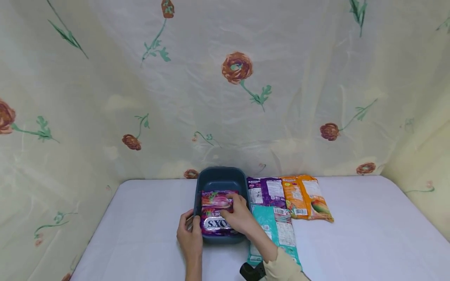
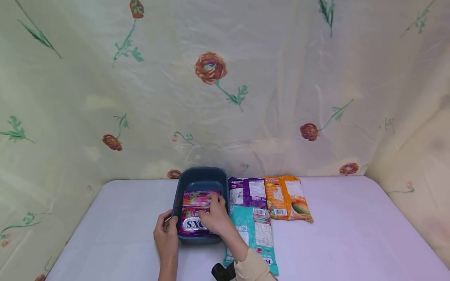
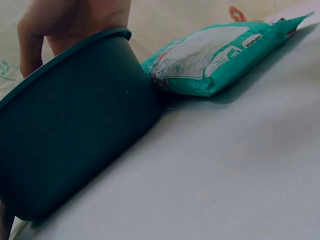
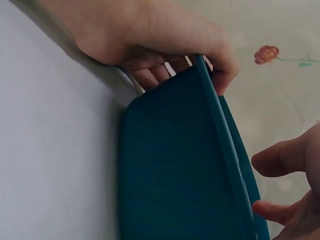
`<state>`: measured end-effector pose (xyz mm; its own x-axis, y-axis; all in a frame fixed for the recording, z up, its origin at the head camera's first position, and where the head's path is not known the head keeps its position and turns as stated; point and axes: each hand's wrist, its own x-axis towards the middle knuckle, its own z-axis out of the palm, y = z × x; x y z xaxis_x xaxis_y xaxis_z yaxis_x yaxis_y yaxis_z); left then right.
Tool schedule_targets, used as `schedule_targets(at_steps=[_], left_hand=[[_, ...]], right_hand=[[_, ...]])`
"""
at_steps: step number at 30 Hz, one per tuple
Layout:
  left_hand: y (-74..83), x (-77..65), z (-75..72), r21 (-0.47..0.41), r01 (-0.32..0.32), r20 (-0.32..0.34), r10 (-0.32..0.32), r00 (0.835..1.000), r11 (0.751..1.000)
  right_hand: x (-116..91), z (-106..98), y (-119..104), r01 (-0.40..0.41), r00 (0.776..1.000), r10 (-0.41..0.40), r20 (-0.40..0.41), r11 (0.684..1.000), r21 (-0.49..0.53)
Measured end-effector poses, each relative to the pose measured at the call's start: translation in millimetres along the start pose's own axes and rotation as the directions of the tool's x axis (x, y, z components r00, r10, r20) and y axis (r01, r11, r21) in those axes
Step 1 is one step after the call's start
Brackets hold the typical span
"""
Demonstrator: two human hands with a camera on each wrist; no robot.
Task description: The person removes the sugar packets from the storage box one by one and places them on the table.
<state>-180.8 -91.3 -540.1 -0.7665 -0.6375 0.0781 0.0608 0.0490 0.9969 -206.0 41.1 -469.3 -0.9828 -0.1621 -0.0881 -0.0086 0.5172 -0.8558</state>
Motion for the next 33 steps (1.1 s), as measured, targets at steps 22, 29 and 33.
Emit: schedule_targets(at_steps=[22, 29, 33], left_hand=[[0.3, 0.5, 0.1, -0.008, -0.003, -0.001, 0.003, 1.000, 1.000], [0.9, 0.8, 0.8, -0.013, -0.001, -0.008, 0.001, 1.000, 1.000], [2.0, 1.2, 1.5, -0.017, -0.002, -0.003, 0.002, 1.000, 1.000]], right_hand=[[7.6, 2.8, 2.0, -0.094, 0.995, 0.094, -0.023, 0.995, 0.032], [4.8, 3.1, 2.3, -0.020, 1.000, 0.020, -0.014, 1.000, 0.021], [2.9, 1.3, 1.8, 0.024, 1.000, -0.024, -0.020, 0.999, 0.022]])
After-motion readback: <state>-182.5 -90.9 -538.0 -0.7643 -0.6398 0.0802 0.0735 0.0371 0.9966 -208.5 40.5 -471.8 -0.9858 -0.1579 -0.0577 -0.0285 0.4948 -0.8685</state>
